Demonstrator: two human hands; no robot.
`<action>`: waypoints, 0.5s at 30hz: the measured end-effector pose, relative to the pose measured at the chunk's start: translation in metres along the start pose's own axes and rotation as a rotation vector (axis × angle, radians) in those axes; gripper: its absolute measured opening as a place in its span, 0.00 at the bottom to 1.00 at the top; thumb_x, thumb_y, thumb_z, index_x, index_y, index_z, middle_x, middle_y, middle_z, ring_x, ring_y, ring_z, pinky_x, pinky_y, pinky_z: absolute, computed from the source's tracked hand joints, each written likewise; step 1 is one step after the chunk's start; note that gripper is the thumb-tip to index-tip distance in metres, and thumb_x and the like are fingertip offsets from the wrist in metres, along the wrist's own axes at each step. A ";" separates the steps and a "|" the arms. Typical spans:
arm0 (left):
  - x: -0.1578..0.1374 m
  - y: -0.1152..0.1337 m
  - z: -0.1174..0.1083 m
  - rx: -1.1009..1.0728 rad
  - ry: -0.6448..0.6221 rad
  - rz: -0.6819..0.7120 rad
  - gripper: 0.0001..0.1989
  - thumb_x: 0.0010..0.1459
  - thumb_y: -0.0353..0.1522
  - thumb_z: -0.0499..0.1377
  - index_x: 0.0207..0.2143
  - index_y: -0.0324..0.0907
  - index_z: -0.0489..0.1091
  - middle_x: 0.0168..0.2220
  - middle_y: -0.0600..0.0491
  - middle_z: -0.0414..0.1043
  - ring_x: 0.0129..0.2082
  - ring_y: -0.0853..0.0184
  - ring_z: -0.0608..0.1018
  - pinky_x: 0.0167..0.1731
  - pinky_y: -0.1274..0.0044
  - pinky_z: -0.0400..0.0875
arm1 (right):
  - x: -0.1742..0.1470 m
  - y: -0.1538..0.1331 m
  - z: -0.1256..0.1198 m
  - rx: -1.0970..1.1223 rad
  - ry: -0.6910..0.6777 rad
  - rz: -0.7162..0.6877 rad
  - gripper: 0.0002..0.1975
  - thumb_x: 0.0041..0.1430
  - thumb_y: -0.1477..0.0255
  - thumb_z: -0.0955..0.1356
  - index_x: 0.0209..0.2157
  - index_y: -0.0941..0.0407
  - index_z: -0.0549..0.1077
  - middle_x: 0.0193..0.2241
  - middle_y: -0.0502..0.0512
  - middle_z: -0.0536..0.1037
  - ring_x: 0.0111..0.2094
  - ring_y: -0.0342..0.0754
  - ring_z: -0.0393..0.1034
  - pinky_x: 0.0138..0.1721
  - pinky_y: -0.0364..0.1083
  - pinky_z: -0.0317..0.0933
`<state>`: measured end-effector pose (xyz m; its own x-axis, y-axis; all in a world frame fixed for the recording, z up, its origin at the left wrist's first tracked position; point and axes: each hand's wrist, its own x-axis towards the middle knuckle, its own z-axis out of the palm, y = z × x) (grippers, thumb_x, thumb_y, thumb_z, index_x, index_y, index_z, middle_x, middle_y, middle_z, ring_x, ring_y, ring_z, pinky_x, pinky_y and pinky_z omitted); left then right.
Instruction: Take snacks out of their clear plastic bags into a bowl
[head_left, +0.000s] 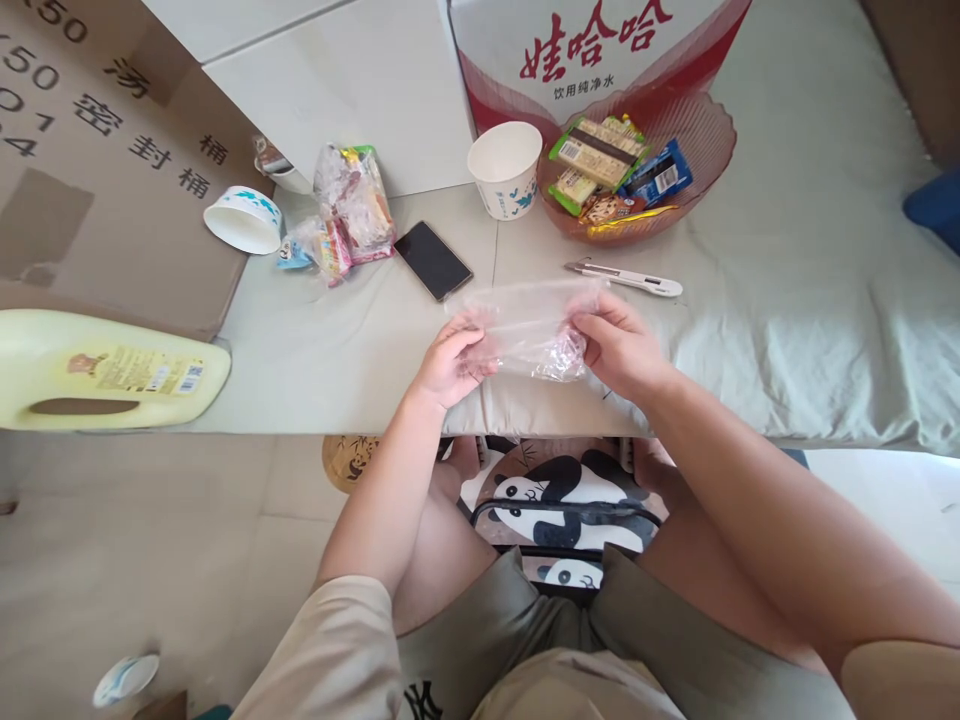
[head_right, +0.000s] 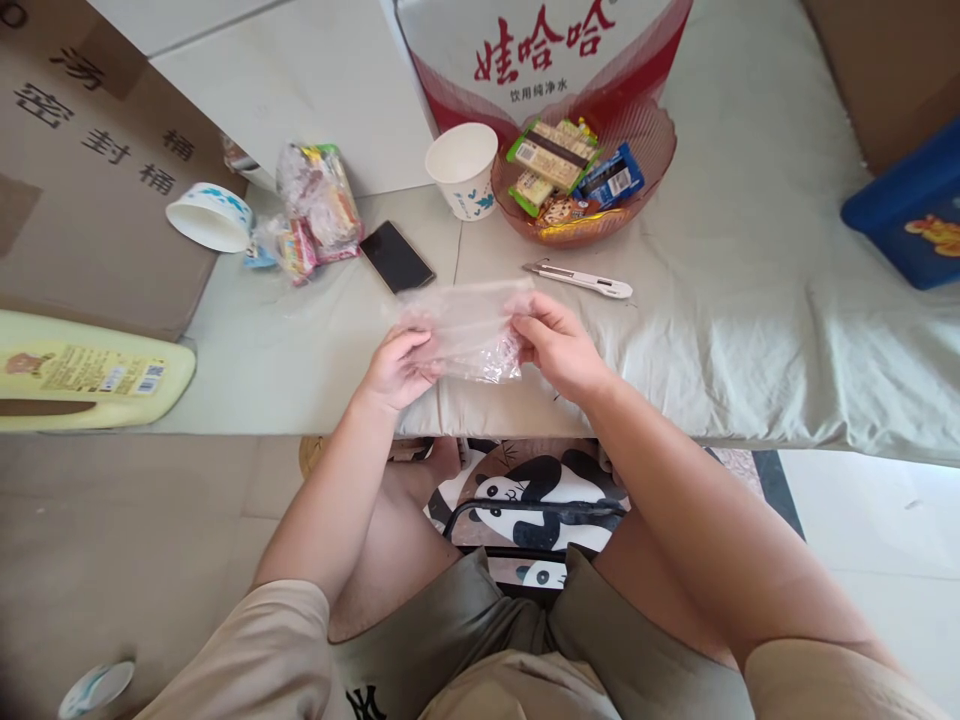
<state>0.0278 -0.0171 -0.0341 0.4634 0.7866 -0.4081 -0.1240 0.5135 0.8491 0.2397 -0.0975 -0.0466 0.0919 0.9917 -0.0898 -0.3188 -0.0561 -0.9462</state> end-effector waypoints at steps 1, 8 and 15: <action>0.000 0.001 -0.001 -0.024 -0.023 0.003 0.07 0.47 0.31 0.63 0.32 0.43 0.69 0.21 0.59 0.67 0.19 0.73 0.72 0.19 0.81 0.68 | -0.001 -0.002 0.000 0.031 -0.021 0.001 0.15 0.54 0.55 0.71 0.32 0.52 0.71 0.22 0.48 0.69 0.23 0.44 0.64 0.25 0.45 0.60; 0.006 -0.005 -0.003 0.157 0.031 0.137 0.11 0.45 0.29 0.65 0.29 0.43 0.65 0.25 0.59 0.67 0.23 0.75 0.71 0.25 0.83 0.67 | -0.001 -0.002 -0.006 -0.342 0.077 0.017 0.13 0.53 0.60 0.73 0.30 0.53 0.70 0.22 0.47 0.67 0.23 0.42 0.58 0.26 0.44 0.52; 0.015 -0.014 -0.003 0.294 0.288 0.503 0.11 0.48 0.26 0.63 0.33 0.44 0.65 0.30 0.59 0.66 0.27 0.75 0.71 0.31 0.82 0.66 | 0.007 0.004 -0.003 -0.209 0.254 -0.053 0.18 0.46 0.66 0.74 0.39 0.52 0.69 0.28 0.48 0.71 0.29 0.45 0.65 0.33 0.46 0.59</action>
<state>0.0337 -0.0119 -0.0534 0.1525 0.9880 0.0244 -0.0001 -0.0247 0.9997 0.2416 -0.0908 -0.0519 0.3437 0.9349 -0.0889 -0.1095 -0.0541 -0.9925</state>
